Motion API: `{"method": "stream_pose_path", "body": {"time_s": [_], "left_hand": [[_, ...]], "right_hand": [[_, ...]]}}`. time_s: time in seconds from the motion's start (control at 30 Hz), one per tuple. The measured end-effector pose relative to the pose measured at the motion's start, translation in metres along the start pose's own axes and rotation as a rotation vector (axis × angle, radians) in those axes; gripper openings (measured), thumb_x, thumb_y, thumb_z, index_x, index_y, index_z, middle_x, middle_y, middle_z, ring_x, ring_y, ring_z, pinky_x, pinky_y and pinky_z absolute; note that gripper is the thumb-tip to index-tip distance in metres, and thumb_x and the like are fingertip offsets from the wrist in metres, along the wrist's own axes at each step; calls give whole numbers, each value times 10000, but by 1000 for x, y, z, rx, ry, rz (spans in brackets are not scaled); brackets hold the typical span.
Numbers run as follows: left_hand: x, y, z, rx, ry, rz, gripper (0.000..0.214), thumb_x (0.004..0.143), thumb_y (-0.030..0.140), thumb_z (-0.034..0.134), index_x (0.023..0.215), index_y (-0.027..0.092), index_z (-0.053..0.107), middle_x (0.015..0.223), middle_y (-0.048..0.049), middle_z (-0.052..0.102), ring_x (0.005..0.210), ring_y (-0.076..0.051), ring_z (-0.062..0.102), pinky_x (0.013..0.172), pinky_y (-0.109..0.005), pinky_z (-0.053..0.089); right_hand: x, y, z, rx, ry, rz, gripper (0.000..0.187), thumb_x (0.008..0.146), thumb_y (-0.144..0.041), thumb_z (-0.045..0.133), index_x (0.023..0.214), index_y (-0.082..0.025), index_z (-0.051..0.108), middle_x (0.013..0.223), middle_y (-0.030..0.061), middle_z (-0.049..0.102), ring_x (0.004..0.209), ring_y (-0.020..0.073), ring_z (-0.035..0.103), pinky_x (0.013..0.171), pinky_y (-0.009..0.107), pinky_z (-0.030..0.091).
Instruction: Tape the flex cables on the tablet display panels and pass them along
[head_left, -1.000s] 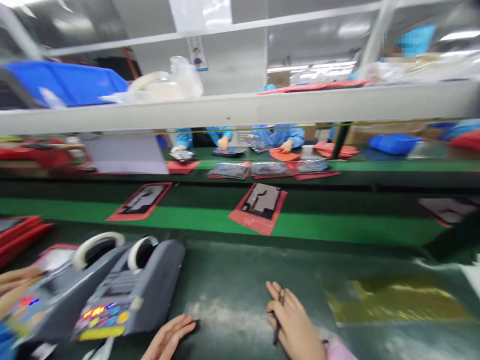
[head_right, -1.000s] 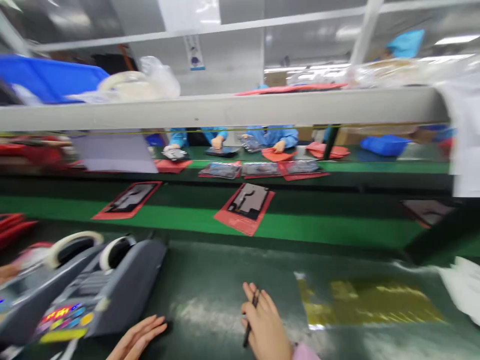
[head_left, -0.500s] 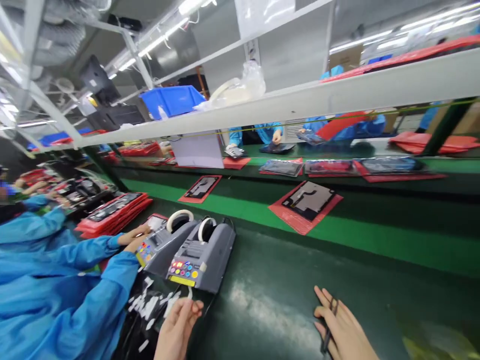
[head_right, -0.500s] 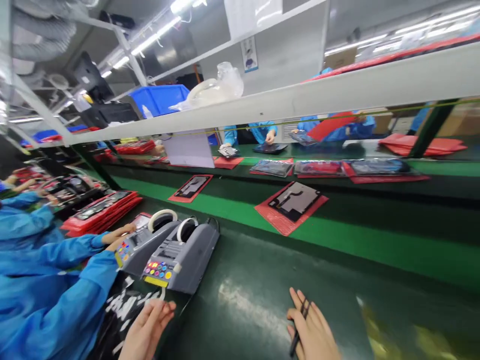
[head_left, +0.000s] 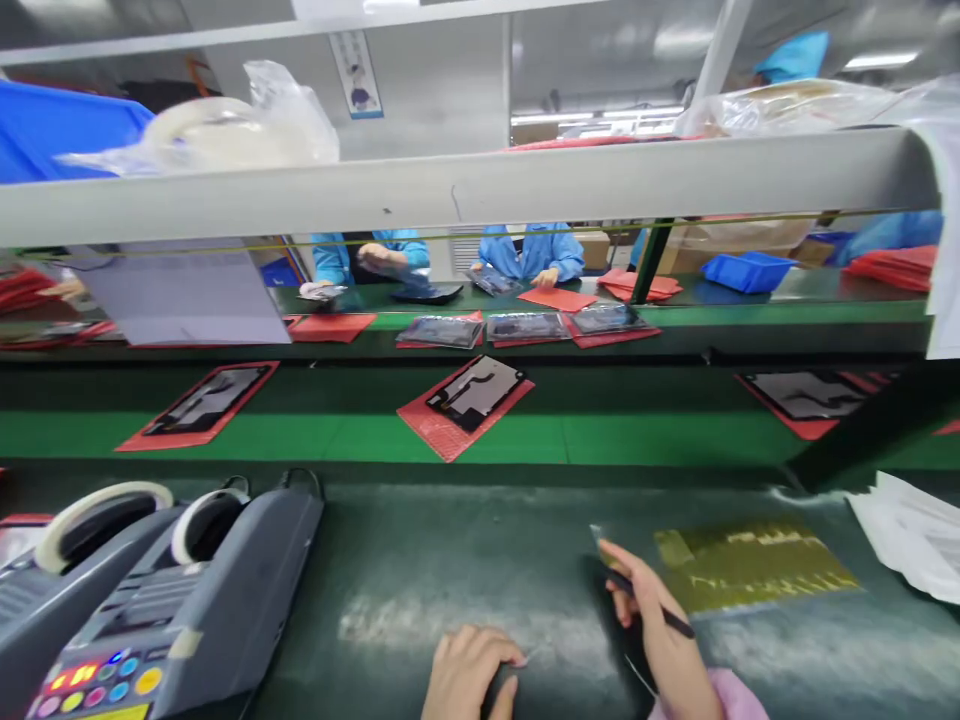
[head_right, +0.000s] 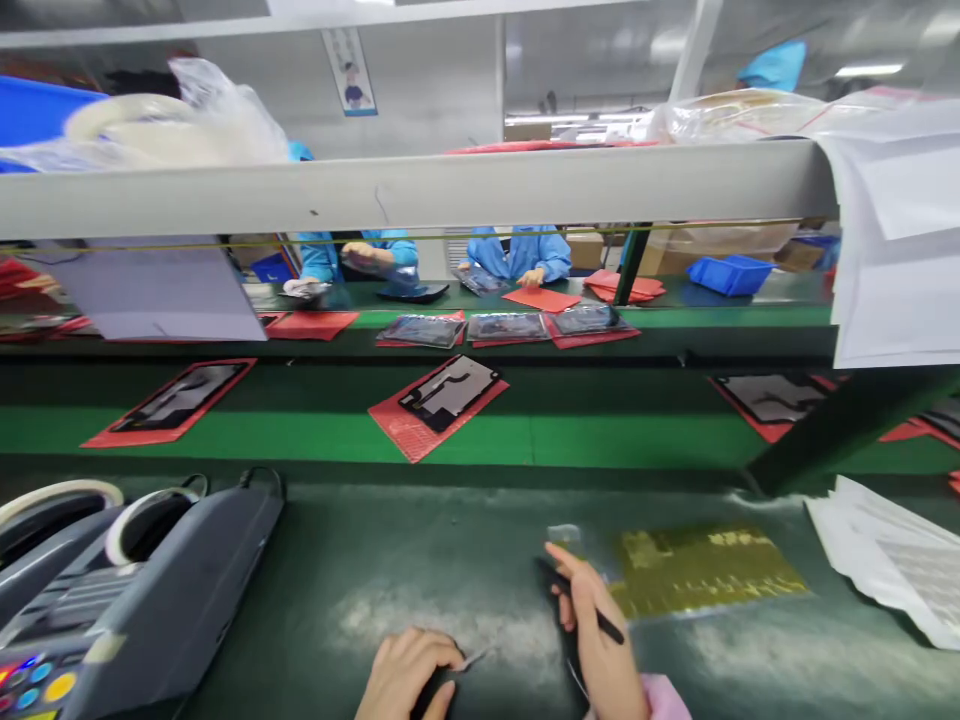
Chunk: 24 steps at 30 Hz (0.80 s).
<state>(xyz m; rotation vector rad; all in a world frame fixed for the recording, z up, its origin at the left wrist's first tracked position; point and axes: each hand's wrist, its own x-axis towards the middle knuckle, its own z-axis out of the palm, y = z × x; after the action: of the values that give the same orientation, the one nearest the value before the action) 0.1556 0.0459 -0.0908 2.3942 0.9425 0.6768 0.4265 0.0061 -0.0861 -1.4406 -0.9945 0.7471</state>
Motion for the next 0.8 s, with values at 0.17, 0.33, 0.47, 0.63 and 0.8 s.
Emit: {"method": "stream_pose_path", "body": {"time_s": [0.17, 0.33, 0.47, 0.63, 0.8], "left_hand": [[38, 13, 29, 100, -151, 354, 419, 981, 508, 534, 1327, 274, 562, 1245, -66, 710, 1127, -270, 639, 962, -413, 494], [66, 27, 62, 402, -127, 658, 689, 953, 667, 499, 1507, 267, 410, 1579, -148, 436, 1440, -384, 389, 1136, -619, 314], [75, 32, 66, 422, -169, 690, 762, 935, 654, 547, 1556, 261, 344, 1560, -164, 461, 1434, -377, 408, 1157, -614, 275], [77, 31, 61, 335, -222, 654, 783, 935, 633, 579, 1580, 288, 299, 1602, -149, 412, 1439, -372, 418, 1179, -607, 250], [75, 32, 60, 308, -241, 653, 853, 913, 637, 617, 1599, 275, 260, 1616, -158, 385, 1470, -385, 372, 1179, -620, 260]], "right_hand": [[17, 8, -51, -43, 233, 133, 507, 863, -727, 581, 901, -222, 608, 581, -29, 609, 445, 136, 504, 484, 270, 453], [17, 6, -54, -85, 173, 183, 463, 792, -675, 704, 803, -221, 613, 541, -55, 567, 397, 110, 456, 421, 244, 364], [17, 3, -51, -76, 137, 218, 461, 775, -671, 718, 779, -219, 627, 530, -59, 569, 380, 104, 453, 415, 240, 353], [21, 0, -52, -42, 136, 260, 446, 764, -644, 745, 752, -211, 638, 549, -28, 631, 353, 97, 440, 385, 234, 322], [22, -4, -52, 32, 132, 240, 416, 771, -589, 778, 696, -202, 647, 525, -12, 632, 395, 91, 433, 405, 215, 313]]}}
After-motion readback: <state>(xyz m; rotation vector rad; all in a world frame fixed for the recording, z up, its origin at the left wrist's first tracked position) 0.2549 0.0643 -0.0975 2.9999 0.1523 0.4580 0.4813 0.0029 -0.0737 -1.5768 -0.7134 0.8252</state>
